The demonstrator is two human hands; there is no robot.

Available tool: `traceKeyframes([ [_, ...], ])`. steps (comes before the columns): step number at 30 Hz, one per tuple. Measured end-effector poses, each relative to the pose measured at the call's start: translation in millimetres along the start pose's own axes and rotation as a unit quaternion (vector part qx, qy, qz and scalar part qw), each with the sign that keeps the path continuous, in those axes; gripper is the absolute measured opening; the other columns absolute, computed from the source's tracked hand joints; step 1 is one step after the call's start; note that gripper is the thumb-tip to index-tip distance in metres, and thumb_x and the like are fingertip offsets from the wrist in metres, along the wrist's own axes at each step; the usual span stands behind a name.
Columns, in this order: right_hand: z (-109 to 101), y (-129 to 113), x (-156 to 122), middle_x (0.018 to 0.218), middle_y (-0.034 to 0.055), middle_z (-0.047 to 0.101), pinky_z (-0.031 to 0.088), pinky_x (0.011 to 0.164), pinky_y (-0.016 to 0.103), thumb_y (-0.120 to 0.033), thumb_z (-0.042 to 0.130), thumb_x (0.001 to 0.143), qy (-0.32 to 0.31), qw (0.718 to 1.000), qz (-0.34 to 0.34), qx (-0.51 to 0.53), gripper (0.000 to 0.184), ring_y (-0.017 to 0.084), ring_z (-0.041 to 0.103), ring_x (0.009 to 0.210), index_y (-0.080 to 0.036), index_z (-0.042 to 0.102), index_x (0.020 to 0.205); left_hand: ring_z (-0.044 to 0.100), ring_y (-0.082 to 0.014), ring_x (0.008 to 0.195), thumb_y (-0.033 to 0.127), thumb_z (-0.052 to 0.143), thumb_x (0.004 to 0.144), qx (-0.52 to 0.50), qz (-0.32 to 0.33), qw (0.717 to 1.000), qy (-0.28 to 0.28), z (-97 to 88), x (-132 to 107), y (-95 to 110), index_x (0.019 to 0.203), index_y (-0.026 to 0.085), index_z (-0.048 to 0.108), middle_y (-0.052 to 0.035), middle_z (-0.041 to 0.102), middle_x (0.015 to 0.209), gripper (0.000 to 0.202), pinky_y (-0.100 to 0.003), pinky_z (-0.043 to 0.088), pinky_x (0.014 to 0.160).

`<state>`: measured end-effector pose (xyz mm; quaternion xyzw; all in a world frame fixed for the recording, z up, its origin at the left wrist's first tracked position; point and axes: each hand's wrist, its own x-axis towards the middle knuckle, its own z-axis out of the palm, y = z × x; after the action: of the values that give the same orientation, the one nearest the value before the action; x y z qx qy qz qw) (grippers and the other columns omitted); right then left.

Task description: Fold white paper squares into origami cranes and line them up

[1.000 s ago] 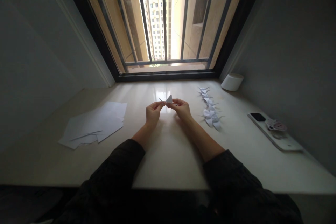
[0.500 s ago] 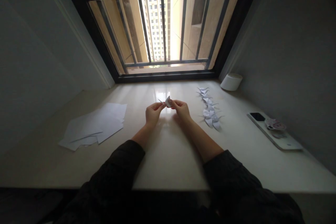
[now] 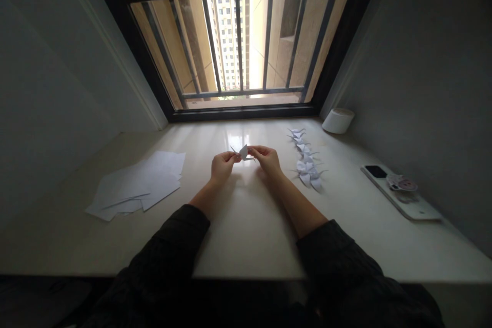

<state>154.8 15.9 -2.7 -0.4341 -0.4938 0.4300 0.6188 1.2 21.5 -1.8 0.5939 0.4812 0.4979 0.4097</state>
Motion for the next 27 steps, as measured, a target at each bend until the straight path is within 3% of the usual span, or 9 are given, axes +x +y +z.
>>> traceKeyframes([
  [7,-4,0,1,0.079,0.0037,0.072,0.047,0.065,0.028,-0.039,0.064,0.071,-0.005,0.989,-0.062,-0.134,0.032,0.016,0.063,0.069,-0.021,0.071,0.096,0.065,-0.0188,0.070,0.033,0.066,0.067,0.076,0.027,0.997,0.003,-5.4,1,1,0.070,0.020,0.070,-0.0038,0.071,0.069,0.014,-0.030,0.047,0.069],
  [12,-5,-1,-2,0.078,0.0028,0.072,0.045,0.061,0.026,-0.038,0.062,0.073,-0.044,0.978,-0.083,-0.187,0.021,0.017,0.063,0.068,-0.022,0.074,0.082,0.064,-0.0179,0.071,0.033,0.067,0.068,0.074,0.031,0.997,0.007,-4.6,2,2,0.073,0.021,0.070,-0.0029,0.071,0.072,0.013,-0.028,0.047,0.069],
  [18,0,-2,-5,0.081,0.0032,0.073,0.045,0.060,0.027,-0.043,0.061,0.073,0.055,0.978,-0.072,-0.186,0.025,0.017,0.062,0.067,-0.023,0.075,0.080,0.065,-0.0205,0.081,0.038,0.072,0.066,0.040,0.018,0.997,0.068,0.8,-4,7,0.085,0.023,0.072,-0.0060,0.072,0.088,0.024,-0.031,0.048,0.076],
  [21,3,-2,-8,0.080,0.0034,0.071,0.045,0.061,0.027,-0.046,0.061,0.074,0.077,0.973,-0.092,-0.197,0.027,0.016,0.060,0.065,-0.024,0.074,0.082,0.065,-0.0231,0.088,0.043,0.073,0.064,0.065,0.031,0.996,0.054,3.7,-10,12,0.086,0.025,0.073,-0.0053,0.072,0.092,0.028,-0.033,0.048,0.077],
  [27,9,-2,-12,0.079,0.0033,0.070,0.046,0.062,0.028,-0.045,0.061,0.074,0.045,0.979,-0.094,-0.176,0.026,0.016,0.060,0.067,-0.024,0.074,0.080,0.064,-0.0252,0.090,0.047,0.066,0.071,0.106,0.071,0.992,0.000,6.5,-17,20,0.098,0.028,0.071,-0.0036,0.071,0.097,0.034,-0.033,0.048,0.075],
])
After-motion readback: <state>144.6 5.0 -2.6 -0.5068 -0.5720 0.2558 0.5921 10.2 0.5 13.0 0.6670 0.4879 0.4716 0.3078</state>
